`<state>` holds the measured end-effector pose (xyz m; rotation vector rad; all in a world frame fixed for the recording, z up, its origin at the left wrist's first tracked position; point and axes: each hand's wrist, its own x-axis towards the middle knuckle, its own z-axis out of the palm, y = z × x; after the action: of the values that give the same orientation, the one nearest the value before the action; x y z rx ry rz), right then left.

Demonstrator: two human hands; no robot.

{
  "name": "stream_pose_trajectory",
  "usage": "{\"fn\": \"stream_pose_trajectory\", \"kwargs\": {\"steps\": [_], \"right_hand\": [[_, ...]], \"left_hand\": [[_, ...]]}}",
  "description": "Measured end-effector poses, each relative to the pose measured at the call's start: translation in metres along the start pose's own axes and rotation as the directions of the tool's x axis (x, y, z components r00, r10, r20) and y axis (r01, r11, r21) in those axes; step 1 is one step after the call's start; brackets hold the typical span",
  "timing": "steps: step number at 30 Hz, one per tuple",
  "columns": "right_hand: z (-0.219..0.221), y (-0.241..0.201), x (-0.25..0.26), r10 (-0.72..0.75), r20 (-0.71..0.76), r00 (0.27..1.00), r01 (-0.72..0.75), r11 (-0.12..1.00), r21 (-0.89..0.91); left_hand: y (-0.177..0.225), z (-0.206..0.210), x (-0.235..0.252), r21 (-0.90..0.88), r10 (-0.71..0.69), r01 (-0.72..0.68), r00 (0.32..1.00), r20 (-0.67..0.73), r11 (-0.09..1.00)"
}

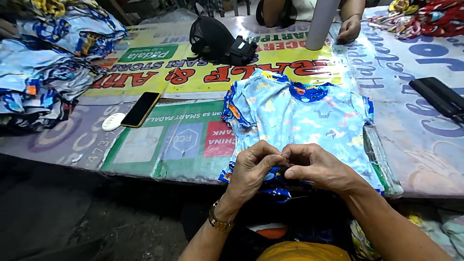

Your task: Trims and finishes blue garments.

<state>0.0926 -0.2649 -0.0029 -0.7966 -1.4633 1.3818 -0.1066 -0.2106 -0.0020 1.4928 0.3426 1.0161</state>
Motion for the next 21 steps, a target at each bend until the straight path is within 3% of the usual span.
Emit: {"fn": "stream_pose_trajectory", "kwargs": {"steps": [11,16,21], "right_hand": [[0.0,0.003,-0.003,-0.01,0.003,1.0,0.01,0.999,-0.041],[0.002,-0.003,-0.01,-0.022,-0.052,0.998,0.01,0.979,-0.204],[-0.001,-0.007,-0.009,-0.033,-0.038,0.999,0.023,0.969,-0.244]], "left_hand": [[-0.001,-0.002,0.0,-0.018,-0.018,0.019,1.0,0.019,1.0],[-0.001,-0.002,-0.003,-0.03,-0.013,0.013,1.0,0.003,0.999],[-0.001,-0.001,-0.002,-0.014,-0.006,0.006,1.0,0.008,1.0]]}}
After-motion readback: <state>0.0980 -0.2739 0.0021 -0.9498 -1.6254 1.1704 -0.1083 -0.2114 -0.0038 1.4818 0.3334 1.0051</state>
